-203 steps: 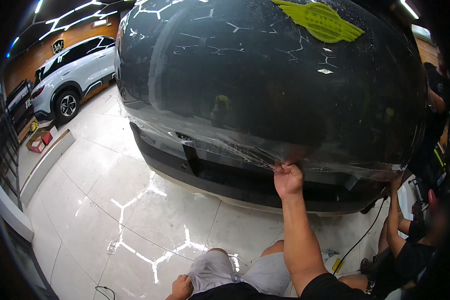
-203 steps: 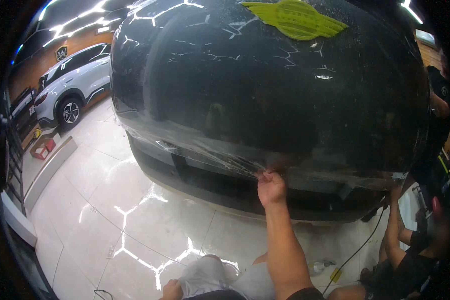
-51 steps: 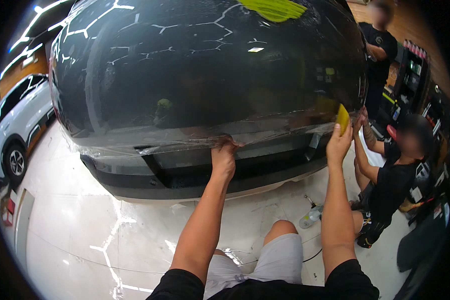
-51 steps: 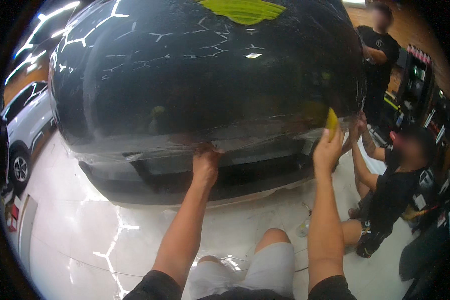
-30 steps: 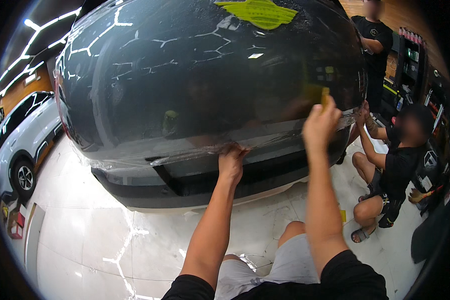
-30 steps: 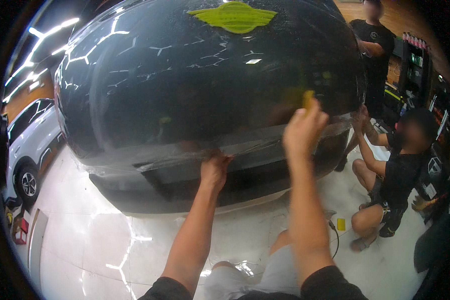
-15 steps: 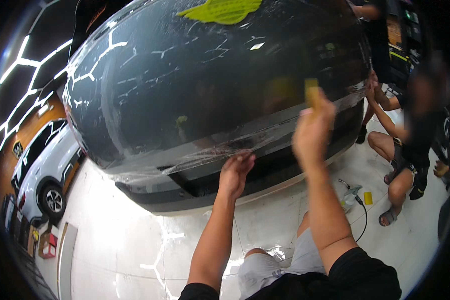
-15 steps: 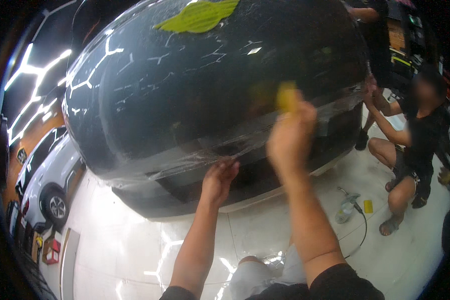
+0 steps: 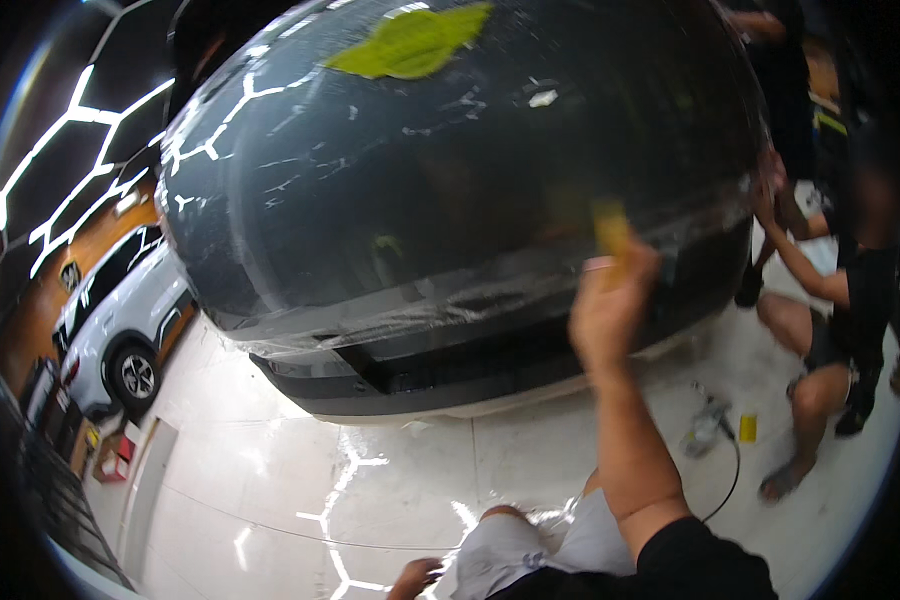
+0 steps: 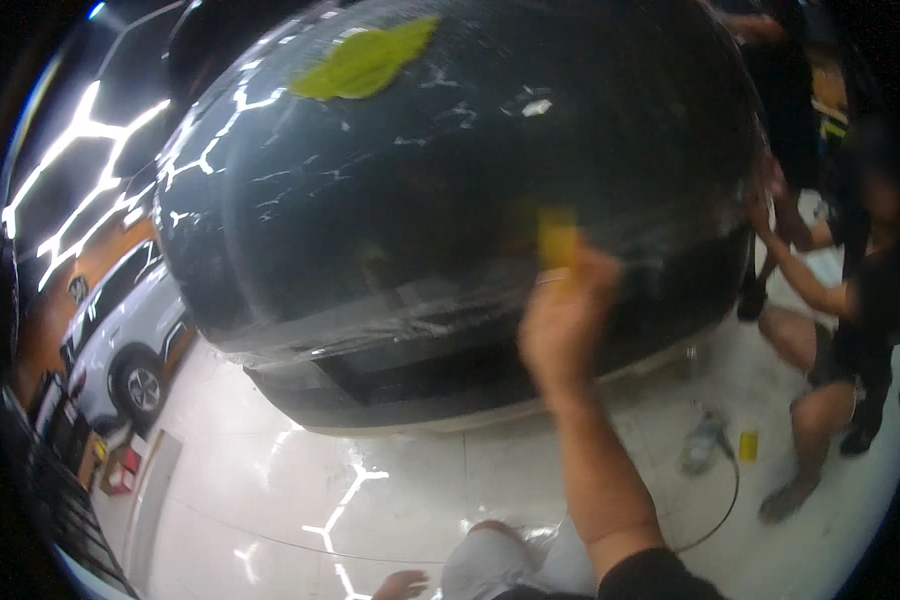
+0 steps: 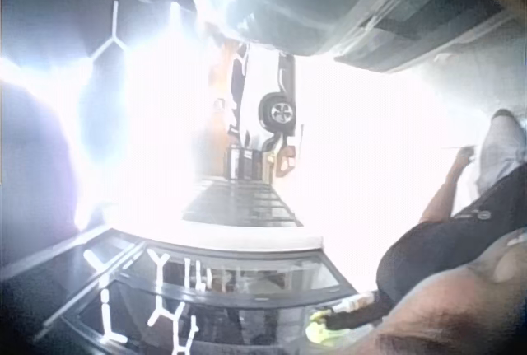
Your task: The person applies a protective film to the rear of a car, smoothing it with a yellow squeegee and using a heat gun to stretch the material. They use a utility knife to trim the film around the manufacturer's emblem and edges, ensuring a precise fit.
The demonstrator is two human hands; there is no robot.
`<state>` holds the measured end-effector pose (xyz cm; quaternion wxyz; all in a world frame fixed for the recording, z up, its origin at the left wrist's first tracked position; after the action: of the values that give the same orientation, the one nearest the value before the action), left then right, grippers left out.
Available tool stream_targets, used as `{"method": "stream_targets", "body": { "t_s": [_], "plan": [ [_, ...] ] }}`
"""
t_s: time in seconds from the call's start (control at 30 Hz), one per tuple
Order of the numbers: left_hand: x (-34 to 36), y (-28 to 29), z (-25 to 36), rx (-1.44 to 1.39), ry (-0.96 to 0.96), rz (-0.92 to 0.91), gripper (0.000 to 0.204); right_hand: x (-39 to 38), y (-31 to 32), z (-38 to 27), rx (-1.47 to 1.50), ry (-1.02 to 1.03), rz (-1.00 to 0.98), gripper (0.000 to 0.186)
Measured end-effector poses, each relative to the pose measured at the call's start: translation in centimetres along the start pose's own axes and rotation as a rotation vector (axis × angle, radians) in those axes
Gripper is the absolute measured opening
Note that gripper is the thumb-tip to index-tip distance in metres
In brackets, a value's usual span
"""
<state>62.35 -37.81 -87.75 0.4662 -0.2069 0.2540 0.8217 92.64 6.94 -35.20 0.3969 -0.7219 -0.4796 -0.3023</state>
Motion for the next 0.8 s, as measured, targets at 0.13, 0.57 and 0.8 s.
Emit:
{"method": "stream_targets", "body": {
  "t_s": [0.13, 0.57, 0.8],
  "plan": [
    [2.5, -7.6, 1.1, -0.769, 0.415, 0.045, 0.032, 2.6, -0.4, 2.5, -0.311, -0.096, -0.071, 0.037],
    [-17.4, -17.2, 54.5, 0.193, -0.251, -0.272, 0.038, 9.1, 10.7, -0.9, -0.165, -1.062, -0.706, 0.035],
    [-26.2, -16.5, 66.8, 0.165, -0.196, -0.380, 0.048, 3.6, -0.1, -18.7, 0.082, -0.988, -1.270, 0.054]
  ]
}}
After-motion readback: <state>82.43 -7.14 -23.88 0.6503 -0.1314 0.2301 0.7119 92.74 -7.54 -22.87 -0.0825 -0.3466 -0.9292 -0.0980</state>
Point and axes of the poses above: each hand's wrist, its own x-axis towards the middle knuckle, its own y-axis out of the back of the hand, z = x × y, the point moved 5 cm from there along x, towards the middle knuckle, and after that the axes turned 6 degrees about x, right-handed, at the moved point
